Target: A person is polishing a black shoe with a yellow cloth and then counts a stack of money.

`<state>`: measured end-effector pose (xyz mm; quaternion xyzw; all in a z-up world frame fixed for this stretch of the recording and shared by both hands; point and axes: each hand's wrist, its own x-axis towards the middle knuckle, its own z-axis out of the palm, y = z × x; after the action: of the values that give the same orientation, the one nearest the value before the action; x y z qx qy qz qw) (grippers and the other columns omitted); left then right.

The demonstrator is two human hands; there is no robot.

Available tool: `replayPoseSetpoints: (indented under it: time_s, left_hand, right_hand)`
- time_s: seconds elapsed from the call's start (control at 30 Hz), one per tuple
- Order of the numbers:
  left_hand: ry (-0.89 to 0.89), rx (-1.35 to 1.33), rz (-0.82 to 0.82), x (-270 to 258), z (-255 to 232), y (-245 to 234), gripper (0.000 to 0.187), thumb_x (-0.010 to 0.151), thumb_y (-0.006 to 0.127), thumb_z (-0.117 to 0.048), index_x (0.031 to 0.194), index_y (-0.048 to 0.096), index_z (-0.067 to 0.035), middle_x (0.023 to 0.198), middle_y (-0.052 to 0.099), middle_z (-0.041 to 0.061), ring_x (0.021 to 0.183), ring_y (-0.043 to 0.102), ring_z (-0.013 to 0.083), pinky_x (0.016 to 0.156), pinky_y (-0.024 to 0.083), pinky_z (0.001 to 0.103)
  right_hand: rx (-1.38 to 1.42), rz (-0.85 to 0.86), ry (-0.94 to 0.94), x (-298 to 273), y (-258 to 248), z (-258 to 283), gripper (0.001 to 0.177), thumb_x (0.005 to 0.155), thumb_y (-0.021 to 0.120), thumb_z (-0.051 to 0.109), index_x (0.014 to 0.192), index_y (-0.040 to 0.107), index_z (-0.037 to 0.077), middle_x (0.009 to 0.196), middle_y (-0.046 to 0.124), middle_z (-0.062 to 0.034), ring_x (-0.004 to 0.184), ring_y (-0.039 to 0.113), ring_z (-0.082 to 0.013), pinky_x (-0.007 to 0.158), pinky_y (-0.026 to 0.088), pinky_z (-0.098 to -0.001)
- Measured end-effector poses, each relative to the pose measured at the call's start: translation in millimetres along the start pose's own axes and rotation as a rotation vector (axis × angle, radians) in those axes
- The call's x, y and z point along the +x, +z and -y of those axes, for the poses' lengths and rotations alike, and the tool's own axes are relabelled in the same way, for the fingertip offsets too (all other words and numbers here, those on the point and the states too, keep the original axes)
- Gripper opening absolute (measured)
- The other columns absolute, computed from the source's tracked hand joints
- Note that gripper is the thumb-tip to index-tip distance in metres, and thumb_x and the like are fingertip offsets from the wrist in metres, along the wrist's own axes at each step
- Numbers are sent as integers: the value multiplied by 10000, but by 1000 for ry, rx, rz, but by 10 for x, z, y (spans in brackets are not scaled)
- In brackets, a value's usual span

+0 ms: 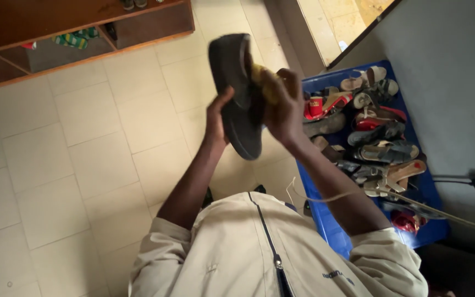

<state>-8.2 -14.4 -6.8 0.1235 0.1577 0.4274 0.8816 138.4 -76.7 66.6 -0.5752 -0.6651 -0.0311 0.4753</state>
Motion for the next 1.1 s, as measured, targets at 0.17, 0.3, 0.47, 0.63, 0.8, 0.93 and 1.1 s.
replayPoseSetpoints:
  time_s: [0.17, 0.3, 0.47, 0.63, 0.8, 0.93, 1.1]
  left_hand:
    - [212, -121, 116, 157, -130, -184, 603, 1022, 609, -436, 1435, 536, -3, 1302, 684, 147, 1157, 681, 283, 1027, 555, 439]
    - [240, -143, 48, 178, -252, -301, 616, 1019, 566, -486, 1440, 550, -37, 1307, 681, 144, 1168, 678, 274, 1023, 558, 418]
    - [199, -135, -11, 180, -234, -275, 613, 1026, 538, -516, 1421, 557, -47, 1307, 678, 130, 1165, 676, 276, 1025, 563, 433]
    - [25, -248, 159, 127, -49, -235, 624, 1082, 473, -512, 1453, 547, -16, 1325, 679, 159, 1189, 684, 285, 1059, 564, 421]
    - [-83, -40, 357, -202, -57, 277, 648, 1075, 477, -536, 1429, 556, 1, 1265, 708, 185, 1105, 717, 291, 1019, 581, 436]
    - [-48, -53, 264, -165, 63, 149, 608, 1098, 509, -486, 1440, 563, 14, 1272, 708, 176, 1111, 714, 286, 1020, 582, 433]
    - [93, -146, 89, -7, 10, -98, 605, 1036, 544, -493, 1384, 587, 1, 1236, 718, 163, 1082, 724, 283, 982, 598, 430]
  right_hand:
    - [157, 243, -128, -246, -45, 94, 630, 681, 624, -101, 1286, 681, 65, 1210, 595, -225, 1085, 653, -401, 911, 572, -423]
    - [280, 502, -148, -315, -213, 137, 638, 670, 590, -110, 1261, 714, 95, 1194, 627, -196, 1067, 694, -379, 889, 597, -414]
    - [278, 489, -91, -323, -294, 55, 606, 674, 586, -118, 1238, 715, 63, 1123, 625, -181, 976, 692, -367, 844, 579, -411]
    - [220, 299, 41, -213, -107, -147, 513, 739, 623, -123, 1222, 709, 26, 1081, 622, -183, 997, 648, -378, 869, 540, -414]
    - [97, 13, 95, -50, -29, -227, 404, 842, 638, -109, 1219, 699, 24, 1113, 607, -190, 1056, 650, -354, 896, 545, -402]
    - [258, 7, 147, -26, -6, -303, 325, 1002, 622, -92, 1305, 666, 18, 1205, 649, -152, 1066, 692, -260, 883, 567, -353]
    - [544, 189, 559, -479, 176, -457, 250, 1058, 618, -14, 1308, 620, -23, 898, 644, -115, 752, 606, -126, 635, 489, -293]
